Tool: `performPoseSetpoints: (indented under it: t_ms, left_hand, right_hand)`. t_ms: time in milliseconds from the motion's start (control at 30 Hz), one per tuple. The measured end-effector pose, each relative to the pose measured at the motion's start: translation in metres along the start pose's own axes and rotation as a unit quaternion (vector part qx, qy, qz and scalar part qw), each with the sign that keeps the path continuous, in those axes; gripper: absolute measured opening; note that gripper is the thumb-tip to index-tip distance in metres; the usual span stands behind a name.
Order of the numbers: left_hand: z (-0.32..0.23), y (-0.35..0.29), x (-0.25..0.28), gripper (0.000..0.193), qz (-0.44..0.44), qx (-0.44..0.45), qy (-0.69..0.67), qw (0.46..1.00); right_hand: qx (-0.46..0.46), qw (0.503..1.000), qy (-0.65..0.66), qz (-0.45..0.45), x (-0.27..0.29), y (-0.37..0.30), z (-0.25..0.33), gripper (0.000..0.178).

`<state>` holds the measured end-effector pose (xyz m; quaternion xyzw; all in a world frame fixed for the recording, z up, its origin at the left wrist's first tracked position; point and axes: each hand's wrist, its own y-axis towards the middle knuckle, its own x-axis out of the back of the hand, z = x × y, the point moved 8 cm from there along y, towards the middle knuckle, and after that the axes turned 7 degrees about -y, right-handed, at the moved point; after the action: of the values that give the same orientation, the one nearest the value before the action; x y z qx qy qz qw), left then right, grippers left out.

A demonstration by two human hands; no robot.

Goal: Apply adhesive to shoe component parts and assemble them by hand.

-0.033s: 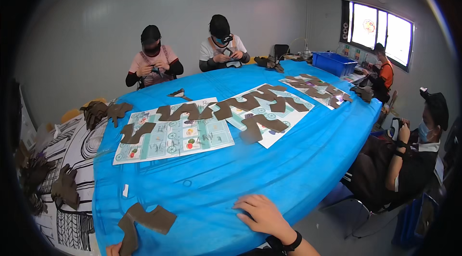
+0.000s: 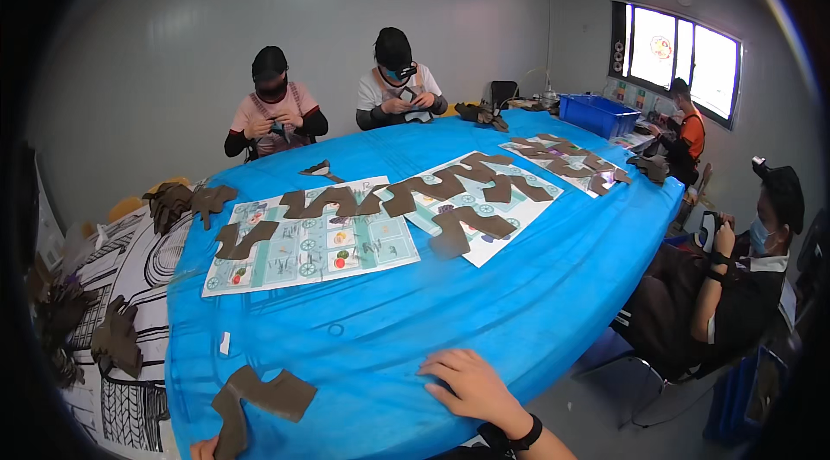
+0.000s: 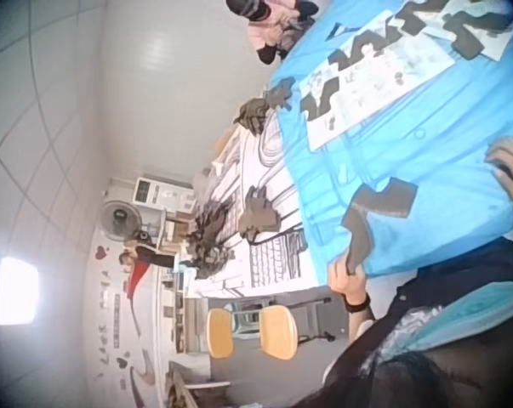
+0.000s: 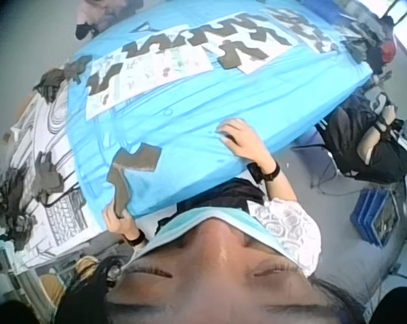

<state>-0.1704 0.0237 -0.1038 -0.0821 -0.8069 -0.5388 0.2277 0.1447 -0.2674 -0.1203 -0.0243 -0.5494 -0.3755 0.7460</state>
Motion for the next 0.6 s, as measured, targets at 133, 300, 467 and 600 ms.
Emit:
performPoseSetpoints:
  t_ms: [133, 300, 467, 600]
  left_hand:
    - [0.005, -0.003, 0.001, 0.029, -0.005, 0.010, -0.007, 1.000]
    - [0.008, -0.004, 0.002, 0.033, -0.018, 0.004, 0.002, 1.000]
    - [0.014, -0.001, 0.002, 0.030, 0.001, 0.013, -0.021, 1.000]
    - [0.034, 0.002, 0.001, 0.030, 0.050, 0.096, -0.047, 0.993]
  right_hand:
    - [0.018, 1.000, 0.009, -0.004, 0.003, 0.003, 0.005, 0.025]
    - [0.026, 0.999, 0.029, -0.007, 0.001, 0.004, 0.010, 0.022]
    - [0.002, 0.999, 0.047, -0.018, 0.002, 0.007, 0.011, 0.021]
    - [-0.012, 0.998, 0.052, -0.035, 0.005, 0.008, 0.013, 0.020]
